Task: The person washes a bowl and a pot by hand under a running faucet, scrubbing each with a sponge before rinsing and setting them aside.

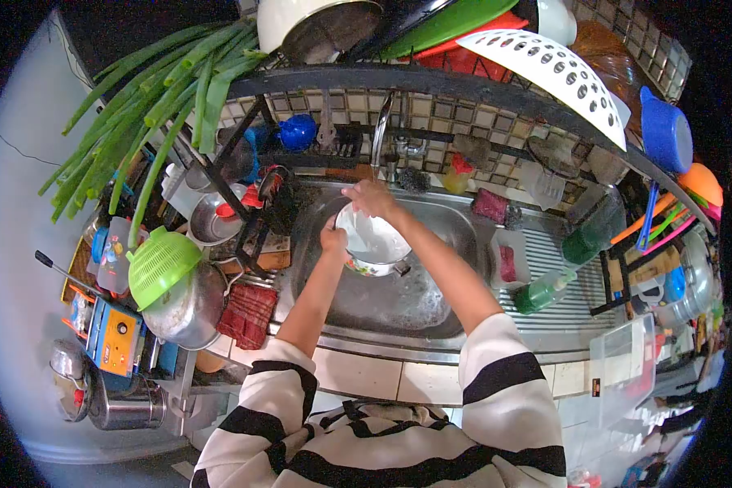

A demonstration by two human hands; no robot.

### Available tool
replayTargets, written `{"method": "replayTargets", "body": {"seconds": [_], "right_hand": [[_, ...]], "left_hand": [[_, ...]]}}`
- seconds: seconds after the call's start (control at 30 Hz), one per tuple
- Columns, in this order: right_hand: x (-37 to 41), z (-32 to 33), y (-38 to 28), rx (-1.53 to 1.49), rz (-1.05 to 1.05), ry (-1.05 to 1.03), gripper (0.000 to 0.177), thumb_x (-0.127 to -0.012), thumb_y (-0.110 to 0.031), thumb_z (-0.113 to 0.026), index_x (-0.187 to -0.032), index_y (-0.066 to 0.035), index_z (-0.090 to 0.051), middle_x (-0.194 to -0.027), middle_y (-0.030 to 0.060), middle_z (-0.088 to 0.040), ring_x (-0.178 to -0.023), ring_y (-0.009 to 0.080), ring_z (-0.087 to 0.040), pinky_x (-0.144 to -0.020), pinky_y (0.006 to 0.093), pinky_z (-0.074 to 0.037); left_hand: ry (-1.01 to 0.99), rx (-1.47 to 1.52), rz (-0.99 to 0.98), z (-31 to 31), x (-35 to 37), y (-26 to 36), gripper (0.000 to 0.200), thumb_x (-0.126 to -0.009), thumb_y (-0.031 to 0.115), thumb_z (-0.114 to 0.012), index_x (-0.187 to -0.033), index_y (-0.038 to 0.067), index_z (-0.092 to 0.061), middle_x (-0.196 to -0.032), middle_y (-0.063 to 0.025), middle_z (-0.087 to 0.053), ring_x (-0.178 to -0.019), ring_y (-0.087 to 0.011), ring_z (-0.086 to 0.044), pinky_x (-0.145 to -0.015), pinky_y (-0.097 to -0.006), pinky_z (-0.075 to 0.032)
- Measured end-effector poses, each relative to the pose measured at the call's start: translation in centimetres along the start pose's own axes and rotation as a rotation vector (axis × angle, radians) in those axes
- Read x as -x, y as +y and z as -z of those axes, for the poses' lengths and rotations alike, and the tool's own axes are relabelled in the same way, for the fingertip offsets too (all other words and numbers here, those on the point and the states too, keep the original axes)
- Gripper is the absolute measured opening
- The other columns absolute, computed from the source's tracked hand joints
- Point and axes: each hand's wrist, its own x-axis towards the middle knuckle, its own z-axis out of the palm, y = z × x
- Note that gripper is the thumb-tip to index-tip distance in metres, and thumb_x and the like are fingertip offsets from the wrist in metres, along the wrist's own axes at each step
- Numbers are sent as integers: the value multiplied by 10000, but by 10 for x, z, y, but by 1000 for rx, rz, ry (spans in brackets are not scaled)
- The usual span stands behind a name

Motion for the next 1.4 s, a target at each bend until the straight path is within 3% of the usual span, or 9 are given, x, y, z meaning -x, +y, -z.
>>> {"method": "replayTargets", "body": {"seconds": [0.1,0.27,0.43,0.77,0.97,1.03,1.17,1.23,1.4], "right_hand": [[-4,-19,19,-712,106,-27,335,-819,-319,-529,-644,-49,-624,-506,59,-576,-459,144,-571,-493,257,-472],[19,19,-1,-120,-41,-215,332,-814,-333,-543,-692,-39,-635,-582,79,-606,-510,132,-588,-491,255,-482],[23,11,24,-147,216,-307,482,-798,-509,-489,-712,-61,-647,-618,61,-608,-541,140,-557,-526,276,-441],[14,14,26,-303,-188,-270,451,-788,-423,-522,-730,13,-621,-678,108,-606,-605,170,-545,-544,337,-436],[18,10,43,-418,-544,-88,391,-779,-348,-520,-815,27,-623,-819,158,-621,-738,220,-605,-629,365,-467],[21,9,59,-232,-470,-47,404,-792,-362,-462,-867,2,-623,-877,171,-617,-787,272,-603,-678,384,-465],[34,22,65,-81,-554,91,468,-786,-385,-411,-1008,-14,-590,-1041,221,-560,-940,353,-559,-799,394,-439],[35,17,70,-70,-619,149,493,-779,-400,-415,-1022,-4,-580,-1049,222,-556,-955,351,-554,-806,392,-438],[29,-2,93,-380,-694,262,381,-764,-349,-505,-808,8,-628,-857,147,-622,-719,242,-605,-661,363,-454]], "left_hand": [[48,-299,315,6,26,19,501,-762,26,-384,-1251,120,-339,-1193,-168,-433,-1077,-330,-448,-783,-592,-376],[-93,148,853,45,5,-24,419,-812,232,-382,-1210,102,-369,-1249,-174,-361,-1125,-375,-376,-818,-631,-331],[-107,388,957,50,20,-9,477,-853,399,-273,-1167,78,-436,-1193,-207,-411,-1091,-384,-410,-835,-569,-381],[-535,468,1156,62,20,0,685,-832,558,-171,-1270,60,-339,-1269,-225,-353,-1153,-411,-358,-839,-549,-415],[-380,-328,510,22,28,33,709,-803,617,-243,-1297,113,-309,-1278,-188,-382,-1098,-404,-433,-919,-512,-341],[-188,-810,-138,5,3,17,696,-808,611,-259,-1298,119,-301,-1237,-208,-424,-1111,-379,-432,-930,-430,-322],[-177,-845,-136,-28,4,34,527,-858,454,-356,-1240,92,-382,-1191,-200,-465,-1147,-344,-395,-929,-369,-324],[-454,-930,-874,-37,-8,27,367,-853,290,-455,-1133,55,-481,-1122,-188,-513,-1030,-348,-486,-868,-379,-377],[-512,-829,-800,-63,9,55,258,-813,273,-536,-951,61,-587,-898,-182,-588,-823,-354,-554,-710,-385,-431]]}}
